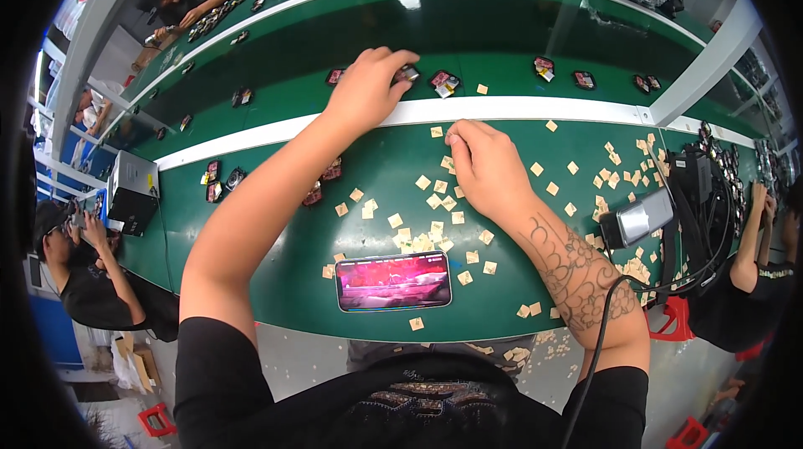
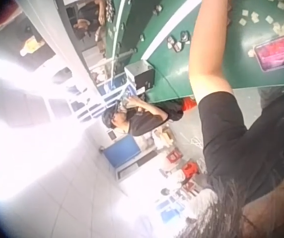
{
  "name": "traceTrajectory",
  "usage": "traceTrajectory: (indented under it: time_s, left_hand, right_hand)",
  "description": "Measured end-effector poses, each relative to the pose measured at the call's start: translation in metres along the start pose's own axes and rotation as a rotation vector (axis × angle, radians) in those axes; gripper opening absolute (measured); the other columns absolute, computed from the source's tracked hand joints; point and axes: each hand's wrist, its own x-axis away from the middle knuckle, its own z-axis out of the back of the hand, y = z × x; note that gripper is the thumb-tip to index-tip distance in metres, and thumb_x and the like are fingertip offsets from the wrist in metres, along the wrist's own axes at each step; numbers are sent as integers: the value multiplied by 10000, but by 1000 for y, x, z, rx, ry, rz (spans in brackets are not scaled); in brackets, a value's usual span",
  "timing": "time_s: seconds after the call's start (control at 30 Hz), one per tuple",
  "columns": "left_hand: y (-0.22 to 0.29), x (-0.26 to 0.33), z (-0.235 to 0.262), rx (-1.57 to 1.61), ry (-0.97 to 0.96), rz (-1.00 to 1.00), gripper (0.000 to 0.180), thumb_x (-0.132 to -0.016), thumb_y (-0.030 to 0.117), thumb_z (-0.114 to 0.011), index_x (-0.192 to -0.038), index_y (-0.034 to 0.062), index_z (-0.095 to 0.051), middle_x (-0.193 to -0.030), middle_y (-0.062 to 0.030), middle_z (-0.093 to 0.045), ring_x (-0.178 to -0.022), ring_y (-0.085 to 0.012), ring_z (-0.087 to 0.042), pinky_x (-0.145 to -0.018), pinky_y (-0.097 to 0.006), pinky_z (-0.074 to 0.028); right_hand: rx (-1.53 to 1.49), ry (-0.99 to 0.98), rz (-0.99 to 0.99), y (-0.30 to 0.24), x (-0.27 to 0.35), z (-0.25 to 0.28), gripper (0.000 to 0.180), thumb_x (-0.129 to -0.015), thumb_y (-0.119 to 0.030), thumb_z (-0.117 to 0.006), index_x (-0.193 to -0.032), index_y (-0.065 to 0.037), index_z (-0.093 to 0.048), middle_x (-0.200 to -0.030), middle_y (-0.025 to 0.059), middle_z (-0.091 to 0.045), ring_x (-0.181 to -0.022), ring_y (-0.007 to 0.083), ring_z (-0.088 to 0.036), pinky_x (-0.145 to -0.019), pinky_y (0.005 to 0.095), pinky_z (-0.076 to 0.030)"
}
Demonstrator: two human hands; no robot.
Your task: Applying small square stickers or labels to electronic modules on an assembly line.
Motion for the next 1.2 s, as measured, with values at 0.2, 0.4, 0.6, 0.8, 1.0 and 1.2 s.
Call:
traceTrajectory:
  time_s: [0.2, 0.4, 0.6, 0.8, 1.0, 1.2]
  left_hand:
    - [-6, -68, -42, -201, -268, 40, 478, -889, 232, -776, -1350, 137, -695, -1276, -200, -686, -1239, -426, -668, -1039, -517, -580]
    - [30, -150, -32, -69, -714, 118, 515, -930, 214, -783, -1416, 86, -667, -1327, -261, -710, -1223, -394, -710, -1078, -475, -568]
    - [91, -177, -110, 182, -462, -255, 693, -865, 179, -868, -1499, 116, -598, -1426, -189, -635, -1393, -405, -582, -1165, -471, -516]
    - [112, -195, -139, 193, -553, -340, 599, -917, 119, -816, -1479, 100, -609, -1345, -154, -654, -1341, -381, -595, -1145, -465, -516]
    - [83, -130, -49, 281, -469, -333, 438, -875, 107, -766, -1311, 95, -732, -1083, -146, -665, -1043, -324, -665, -948, -433, -554]
    - [68, 36, 22, 454, -432, -106, 415, -800, 112, -844, -1203, 60, -761, -1117, -142, -634, -949, -330, -665, -839, -436, -573]
  right_hand:
    - [10, 29, 98, 19, 5, -11, 126, -1045, -121, -597, -1048, -25, -679, -1028, 218, -709, -922, 475, -692, -814, 550, -570]
    - [51, -1, 16, 11, 11, -3, 100, -1022, -90, -623, -1075, -42, -692, -987, 179, -688, -877, 427, -710, -768, 504, -582]
    - [84, -46, 155, 16, 7, -9, 107, -980, -86, -654, -1063, -29, -691, -982, 162, -632, -857, 410, -703, -765, 505, -594]
    - [67, -188, 210, 18, 4, -5, 135, -953, -83, -663, -1064, -10, -692, -990, 162, -637, -859, 401, -704, -766, 505, -594]
    - [-67, -133, 399, 12, 6, 3, 117, -930, -45, -681, -1046, -37, -696, -960, 118, -621, -825, 347, -695, -723, 457, -589]
    - [-177, 36, 513, -4, 15, 8, 259, -896, 0, -730, -1149, -59, -727, -962, 67, -600, -787, 262, -670, -658, 386, -571]
